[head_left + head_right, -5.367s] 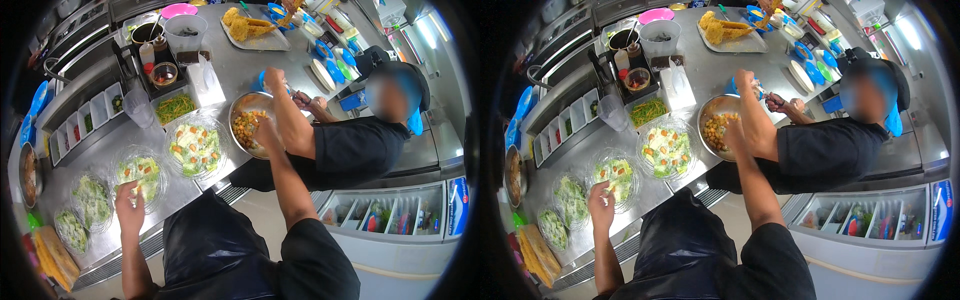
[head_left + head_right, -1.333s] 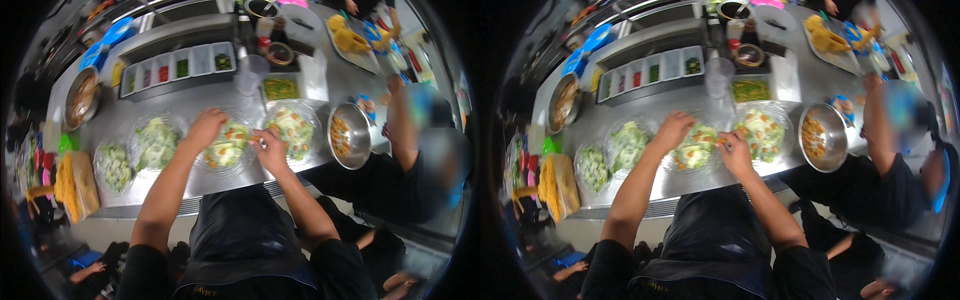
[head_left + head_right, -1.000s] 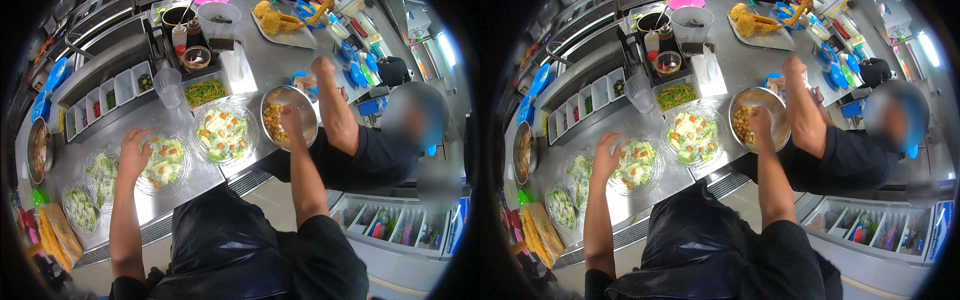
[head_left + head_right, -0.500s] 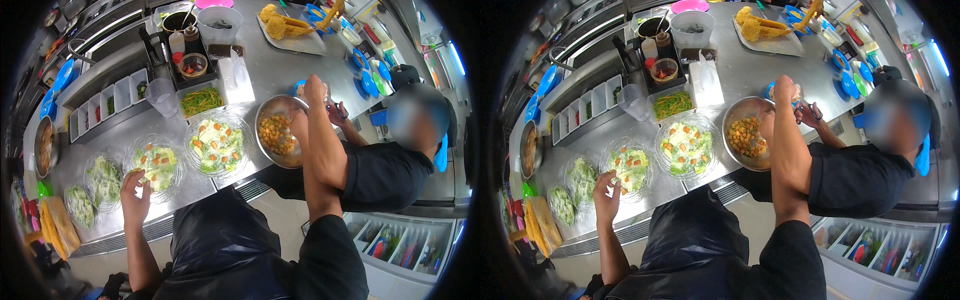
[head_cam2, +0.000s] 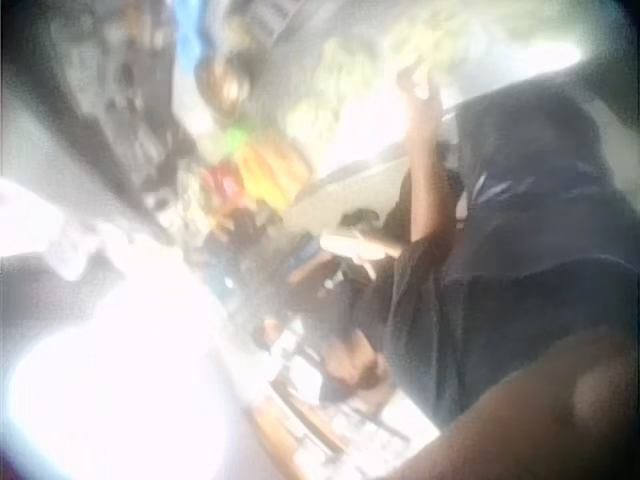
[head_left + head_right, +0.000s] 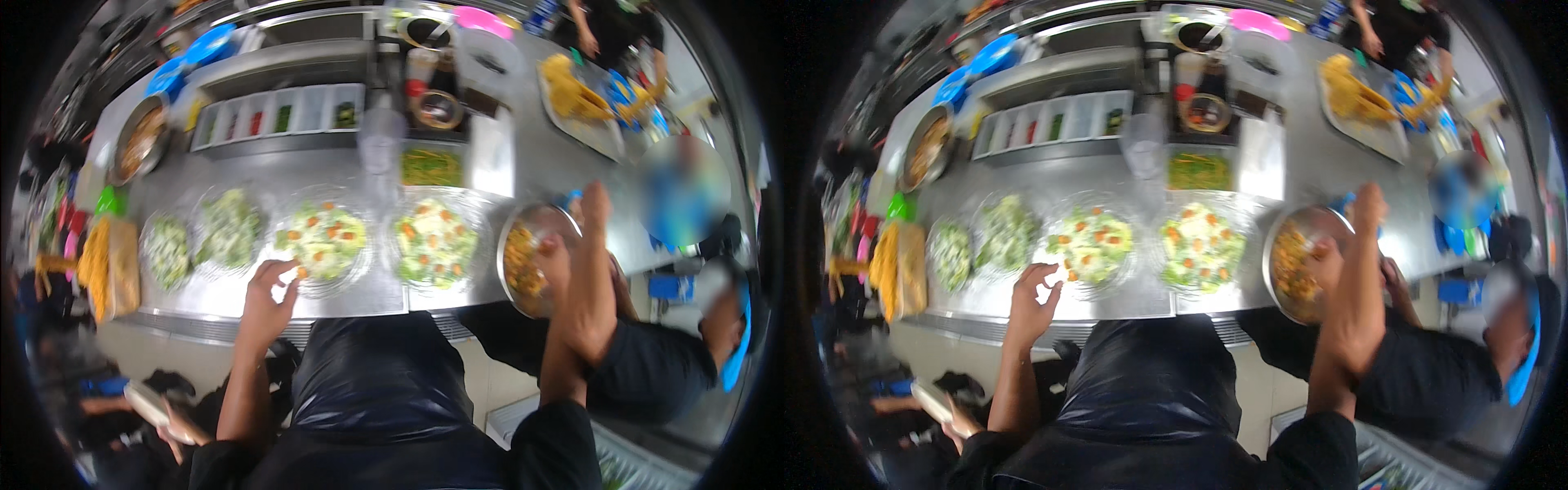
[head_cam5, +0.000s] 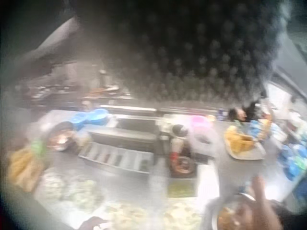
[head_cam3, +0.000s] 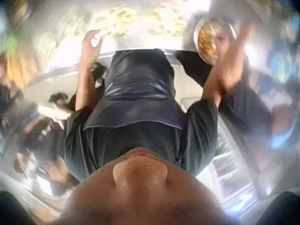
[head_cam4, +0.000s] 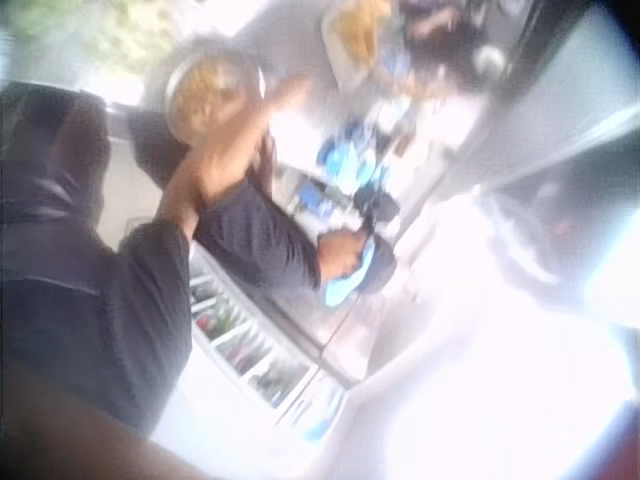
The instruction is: The person mixes a salad in a large metal bowl using a spoon, then adds seasoning from a small container. They proceed to distribute the mixed salad into several clear plastic bowls lined up on the stainless steel counter. Finally, they add shredded chicken pieces by hand to the bowls.
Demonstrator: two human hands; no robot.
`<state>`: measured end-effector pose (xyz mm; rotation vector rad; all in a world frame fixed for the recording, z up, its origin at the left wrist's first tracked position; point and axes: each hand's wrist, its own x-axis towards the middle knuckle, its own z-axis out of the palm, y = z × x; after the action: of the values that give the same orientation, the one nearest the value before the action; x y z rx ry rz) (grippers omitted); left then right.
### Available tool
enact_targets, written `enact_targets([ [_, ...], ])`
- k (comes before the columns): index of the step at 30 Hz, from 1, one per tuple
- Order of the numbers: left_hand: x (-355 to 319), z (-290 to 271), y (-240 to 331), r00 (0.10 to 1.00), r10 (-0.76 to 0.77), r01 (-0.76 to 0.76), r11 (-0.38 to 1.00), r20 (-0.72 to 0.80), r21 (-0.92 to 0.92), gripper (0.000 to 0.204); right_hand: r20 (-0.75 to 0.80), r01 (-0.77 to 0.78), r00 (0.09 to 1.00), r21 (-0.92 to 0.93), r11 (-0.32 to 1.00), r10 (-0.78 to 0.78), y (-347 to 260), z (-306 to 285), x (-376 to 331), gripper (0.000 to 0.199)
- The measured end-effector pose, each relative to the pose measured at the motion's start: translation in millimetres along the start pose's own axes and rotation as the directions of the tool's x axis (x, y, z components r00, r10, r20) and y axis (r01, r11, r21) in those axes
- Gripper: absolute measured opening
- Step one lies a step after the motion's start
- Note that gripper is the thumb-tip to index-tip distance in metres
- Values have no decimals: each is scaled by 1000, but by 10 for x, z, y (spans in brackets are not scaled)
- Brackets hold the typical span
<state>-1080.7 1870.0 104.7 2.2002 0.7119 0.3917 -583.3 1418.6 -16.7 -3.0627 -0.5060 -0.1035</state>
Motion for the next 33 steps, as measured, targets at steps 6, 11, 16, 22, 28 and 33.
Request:
enact_targets([
  [6,-179,-317,-475,992,-109,107,994,-61,-31,28,214,-228,969,967,110,125,-1347,-685,-1414,33],
  [11,-168,-363,-796,988,-150,139,963,-33,-230,29,226,-116,868,958,262,-442,-3615,-1089,-1739,40],
  [16,136,-670,-1250,962,-227,161,919,-149,-360,35,-48,438,496,876,202,-867,-5823,-782,-2084,38],
  [22,234,-1023,-2265,909,-335,278,930,-246,-239,22,24,582,362,775,246,-932,-7028,-372,-2344,31],
  [28,279,-1218,-2532,956,10,69,964,-292,258,16,60,666,383,673,321,-922,-7258,-264,-2343,36],
  [33,345,-1275,-2555,947,78,-24,985,-312,174,24,79,581,426,739,340,-901,-7228,-377,-2328,37],
])
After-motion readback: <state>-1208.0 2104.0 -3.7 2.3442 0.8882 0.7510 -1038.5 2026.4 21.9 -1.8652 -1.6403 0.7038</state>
